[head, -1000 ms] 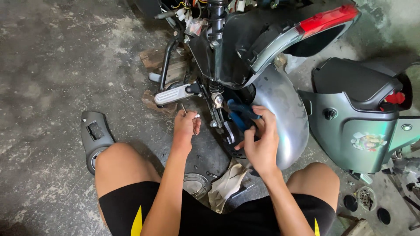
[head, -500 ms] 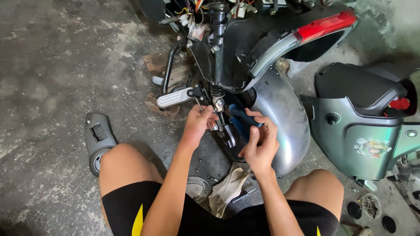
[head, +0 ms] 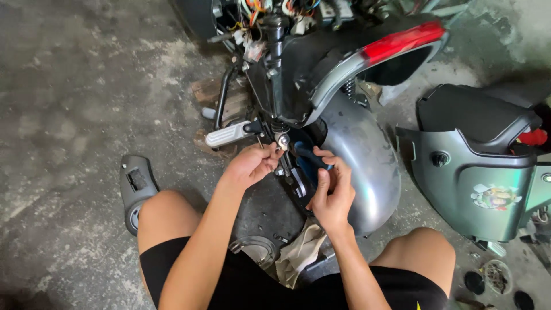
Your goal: The person sits on the floor beside a partially disassembled scooter and works on the rear shock and fender mount. They use a wrench and pliers to loosen and remove bolts, set fasteners on a metal lid, and hold the shock while threading a bolt back in by hand.
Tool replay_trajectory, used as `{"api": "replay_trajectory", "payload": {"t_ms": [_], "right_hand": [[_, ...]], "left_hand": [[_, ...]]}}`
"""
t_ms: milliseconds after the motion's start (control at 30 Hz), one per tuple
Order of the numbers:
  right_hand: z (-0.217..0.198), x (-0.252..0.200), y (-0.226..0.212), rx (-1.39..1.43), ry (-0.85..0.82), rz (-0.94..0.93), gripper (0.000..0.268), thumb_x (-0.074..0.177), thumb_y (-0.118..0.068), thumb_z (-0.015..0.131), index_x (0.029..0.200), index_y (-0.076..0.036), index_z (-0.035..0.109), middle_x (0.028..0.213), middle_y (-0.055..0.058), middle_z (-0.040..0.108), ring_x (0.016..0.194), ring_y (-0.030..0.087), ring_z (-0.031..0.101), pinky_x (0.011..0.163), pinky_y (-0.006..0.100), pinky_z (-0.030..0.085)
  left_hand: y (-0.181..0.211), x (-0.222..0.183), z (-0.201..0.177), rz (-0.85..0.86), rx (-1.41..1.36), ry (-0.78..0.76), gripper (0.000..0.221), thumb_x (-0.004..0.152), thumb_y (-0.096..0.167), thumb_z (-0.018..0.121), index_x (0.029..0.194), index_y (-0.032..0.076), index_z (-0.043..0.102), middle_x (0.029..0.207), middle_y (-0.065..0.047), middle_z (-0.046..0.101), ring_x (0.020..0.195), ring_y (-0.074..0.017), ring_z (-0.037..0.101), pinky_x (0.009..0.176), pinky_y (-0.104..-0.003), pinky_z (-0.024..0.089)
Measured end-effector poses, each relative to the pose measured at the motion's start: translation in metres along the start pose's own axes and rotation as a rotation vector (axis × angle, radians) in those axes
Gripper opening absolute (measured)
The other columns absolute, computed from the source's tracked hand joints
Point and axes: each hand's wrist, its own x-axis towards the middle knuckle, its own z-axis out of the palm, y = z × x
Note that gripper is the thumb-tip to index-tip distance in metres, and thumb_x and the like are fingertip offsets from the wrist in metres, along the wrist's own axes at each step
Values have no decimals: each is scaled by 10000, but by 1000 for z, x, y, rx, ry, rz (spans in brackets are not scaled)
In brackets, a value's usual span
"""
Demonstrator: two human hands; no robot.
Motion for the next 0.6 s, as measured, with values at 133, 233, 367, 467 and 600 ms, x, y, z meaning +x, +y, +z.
{"api": "replay_trajectory", "payload": {"t_ms": [133, 233, 367, 467, 600], "right_hand": [[-1, 0, 4, 19, 26, -19, 229, 1057, 40, 461, 1280, -14, 457, 1360, 187, 651, 546, 79, 622, 405, 227, 494], [-1, -1, 12, 19, 36, -32, 238, 1049, 52, 467, 1277, -18, 471, 1351, 175, 658, 590, 83, 641, 426, 234, 507], [-1, 2, 14, 13, 44, -83, 252, 1051, 67, 481, 1288, -17, 488, 1349, 173, 663, 748, 126, 687, 570, 260, 555], [-2, 0, 12, -30, 51, -30, 248, 1030, 70, 494, 1263, -15, 502, 1306, 167, 689, 809, 154, 709, 641, 274, 568], [-4, 2, 18, -76, 60, -127, 254, 1030, 87, 498, 1267, -3, 500, 1286, 182, 695, 1084, 224, 712, 947, 331, 563]], "left_hand": [[1, -1, 5, 2, 46, -44, 82, 995, 38, 589, 1020, -29, 630, 921, -111, 665, 640, -91, 511, 568, -232, 440], [-5, 2, 10, 49, 119, 3, 97, 1016, 90, 588, 975, 6, 613, 853, -82, 630, 598, -98, 486, 529, -248, 415], [-20, 26, 8, 151, 267, 197, 171, 1043, 177, 539, 947, 46, 591, 784, -53, 590, 578, -120, 464, 510, -288, 384], [-33, 28, 25, 248, 410, 426, 356, 1087, 354, 449, 950, 50, 574, 748, -45, 550, 571, -141, 443, 507, -324, 367], [-40, 41, 43, 411, 579, 792, 494, 1099, 538, 378, 1040, 89, 575, 823, -5, 514, 693, -153, 487, 610, -369, 421]]}}
